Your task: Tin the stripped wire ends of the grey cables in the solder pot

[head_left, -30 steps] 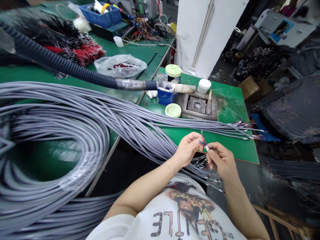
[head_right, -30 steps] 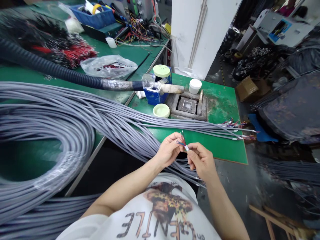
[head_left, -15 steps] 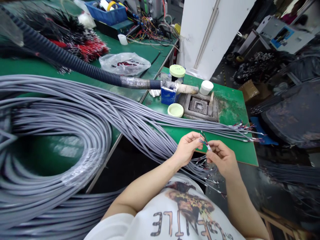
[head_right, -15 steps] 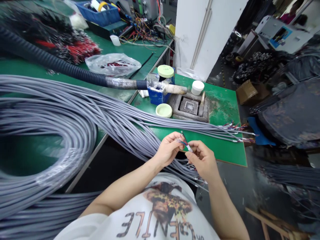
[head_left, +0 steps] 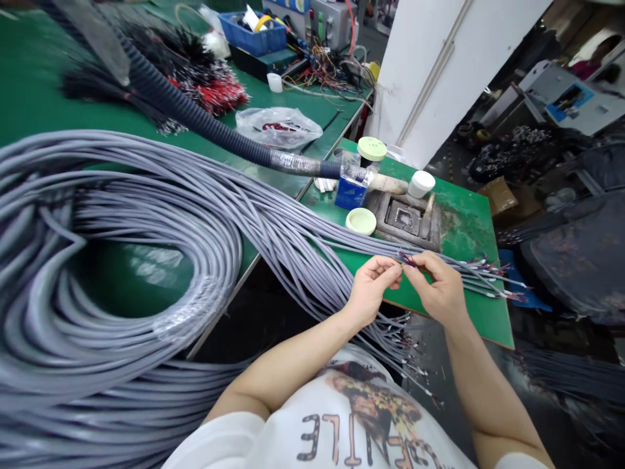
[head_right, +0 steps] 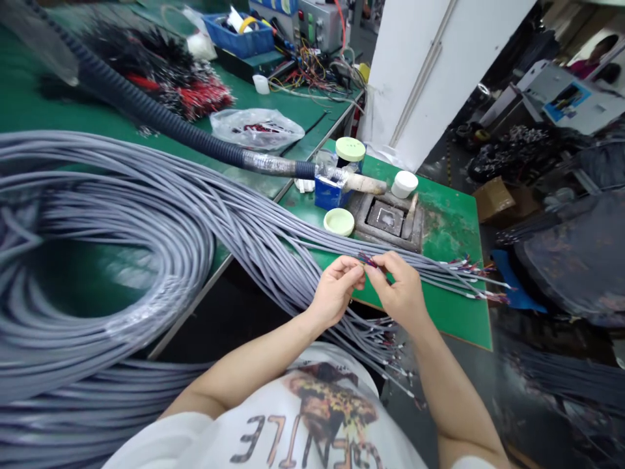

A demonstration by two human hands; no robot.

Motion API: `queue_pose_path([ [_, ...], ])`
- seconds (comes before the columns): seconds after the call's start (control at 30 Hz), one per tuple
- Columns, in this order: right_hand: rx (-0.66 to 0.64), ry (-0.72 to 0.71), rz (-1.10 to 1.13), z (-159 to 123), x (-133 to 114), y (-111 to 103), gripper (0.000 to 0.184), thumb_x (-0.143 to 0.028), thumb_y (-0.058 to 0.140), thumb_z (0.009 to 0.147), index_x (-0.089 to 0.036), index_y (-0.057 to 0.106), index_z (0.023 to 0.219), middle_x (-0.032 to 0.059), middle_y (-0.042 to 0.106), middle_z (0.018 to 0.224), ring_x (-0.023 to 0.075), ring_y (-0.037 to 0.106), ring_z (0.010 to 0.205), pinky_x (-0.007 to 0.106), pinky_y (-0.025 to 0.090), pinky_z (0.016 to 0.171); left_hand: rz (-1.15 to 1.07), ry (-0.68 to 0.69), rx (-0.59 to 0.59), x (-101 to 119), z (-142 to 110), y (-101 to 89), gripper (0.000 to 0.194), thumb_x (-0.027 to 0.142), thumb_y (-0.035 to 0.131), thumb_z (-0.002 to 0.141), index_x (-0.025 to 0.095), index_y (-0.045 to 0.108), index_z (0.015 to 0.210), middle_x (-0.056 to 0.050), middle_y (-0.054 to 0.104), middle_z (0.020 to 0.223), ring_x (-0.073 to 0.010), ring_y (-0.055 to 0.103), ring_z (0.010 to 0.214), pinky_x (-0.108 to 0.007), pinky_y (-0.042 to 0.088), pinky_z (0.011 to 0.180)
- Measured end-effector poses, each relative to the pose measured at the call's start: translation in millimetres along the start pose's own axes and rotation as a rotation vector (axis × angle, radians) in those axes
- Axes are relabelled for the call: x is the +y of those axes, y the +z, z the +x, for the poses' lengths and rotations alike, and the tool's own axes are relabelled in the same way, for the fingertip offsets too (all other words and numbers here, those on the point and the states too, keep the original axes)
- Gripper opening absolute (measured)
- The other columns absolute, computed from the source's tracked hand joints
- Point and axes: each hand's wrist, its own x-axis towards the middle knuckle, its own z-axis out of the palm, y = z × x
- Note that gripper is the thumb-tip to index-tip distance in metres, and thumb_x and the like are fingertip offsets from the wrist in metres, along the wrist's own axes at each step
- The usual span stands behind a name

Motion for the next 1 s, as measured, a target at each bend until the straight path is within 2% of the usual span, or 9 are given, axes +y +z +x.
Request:
queue_pose_path([
  [0.1, -0.026, -0.067, -0.061, 32, 1, 1, 0.01, -0.025, 0.057, 0.086, -0.019, 0.06, 0.078, -0.0014, 0.054, 0.073, 0.012, 0.05, 0.066, 0.025, 0.038, 0.063, 0.217, 0.145, -0.002, 6, 3, -11.8, 0.025, 0.038, 0.068, 0.079, 0.018, 0.06, 0.094, 0.001, 0.062, 0.072, -0.0104, 0.057, 0.065, -0.024, 0.046, 0.064],
  [0.17, -0.035, -0.085, -0.112, 58, 8, 7, 0.01, -0.025, 0.059, 0.084, -0.019, 0.061, 0.077, -0.0012, 0.052, 0.073, 0.0119, 0.048, 0.064, 0.025, 0.037, 0.061, 0.535, 0.304, -0.052, 10, 4, -25.4, 0.023, 0.036, 0.064, 0.083, 0.019, 0.062, 0.098, -0.001, 0.065, 0.078, -0.0133, 0.058, 0.072, -0.028, 0.046, 0.071],
  [0.27, -0.097, -0.079, -0.183, 97, 25, 26, 0.011, -0.025, 0.059, 0.08, -0.017, 0.062, 0.072, -0.0004, 0.05, 0.072, 0.0119, 0.047, 0.061, 0.026, 0.035, 0.059, 1.062, 0.499, -0.159, 10, 6, -48.6, 0.016, 0.032, 0.055, 0.089, 0.02, 0.064, 0.092, -0.004, 0.068, 0.086, -0.0168, 0.059, 0.082, -0.033, 0.042, 0.079],
  [0.33, -0.156, -0.049, -0.236, 117, 38, 42, 0.013, -0.025, 0.059, 0.079, -0.017, 0.064, 0.071, 0.0006, 0.05, 0.072, 0.0126, 0.047, 0.062, 0.026, 0.035, 0.059, 1.297, 0.576, -0.226, 6, 7, -60.5, 0.019, 0.031, 0.049, 0.093, 0.019, 0.064, 0.091, -0.004, 0.069, 0.084, -0.0168, 0.058, 0.08, -0.034, 0.039, 0.075],
  [0.4, -0.205, -0.018, -0.32, 131, 49, 58, 0.014, -0.027, 0.058, 0.078, -0.017, 0.066, 0.071, 0.0014, 0.05, 0.072, 0.0139, 0.048, 0.063, 0.027, 0.035, 0.059, 1.443, 0.638, -0.294, 1, 9, -67.1, 0.021, 0.031, 0.046, 0.094, 0.019, 0.064, 0.092, -0.003, 0.068, 0.08, -0.0159, 0.058, 0.077, -0.033, 0.036, 0.071],
  [0.53, -0.282, 0.008, -0.478, 145, 64, 76, 0.017, -0.027, 0.057, 0.077, -0.017, 0.07, 0.076, 0.0023, 0.05, 0.072, 0.016, 0.049, 0.067, 0.028, 0.034, 0.062, 1.548, 0.712, -0.349, -7, 11, -70.2, 0.025, 0.032, 0.042, 0.096, 0.02, 0.063, 0.093, -0.002, 0.067, 0.078, -0.0143, 0.057, 0.074, -0.033, 0.033, 0.069],
  [0.8, -0.319, 0.026, -0.511, 151, 74, 87, 0.019, -0.027, 0.056, 0.075, -0.017, 0.071, 0.076, 0.0023, 0.051, 0.071, 0.0155, 0.049, 0.065, 0.028, 0.035, 0.062, 1.55, 0.757, -0.354, -11, 12, -73.4, 0.025, 0.032, 0.041, 0.096, 0.02, 0.062, 0.094, -0.001, 0.066, 0.075, -0.014, 0.056, 0.073, -0.033, 0.033, 0.07],
  [0.9, -0.316, 0.024, -0.503, 150, 71, 79, 0.019, -0.028, 0.055, 0.076, -0.016, 0.07, 0.074, 0.0024, 0.052, 0.071, 0.0152, 0.049, 0.065, 0.028, 0.034, 0.062, 1.551, 0.756, -0.36, -10, 12, -73.4, 0.024, 0.032, 0.041, 0.096, 0.02, 0.062, 0.093, -0.001, 0.065, 0.074, -0.0138, 0.056, 0.072, -0.033, 0.033, 0.07],
  [1.0, -0.238, 0.005, -0.481, 147, 76, 54, 0.021, -0.031, 0.055, 0.076, -0.016, 0.069, 0.071, 0.0023, 0.053, 0.07, 0.015, 0.049, 0.064, 0.028, 0.034, 0.061, 1.539, 0.764, -0.356, -10, 12, -73.4, 0.023, 0.031, 0.042, 0.096, 0.02, 0.062, 0.093, 0.0, 0.065, 0.073, -0.0136, 0.056, 0.072, -0.032, 0.033, 0.069],
])
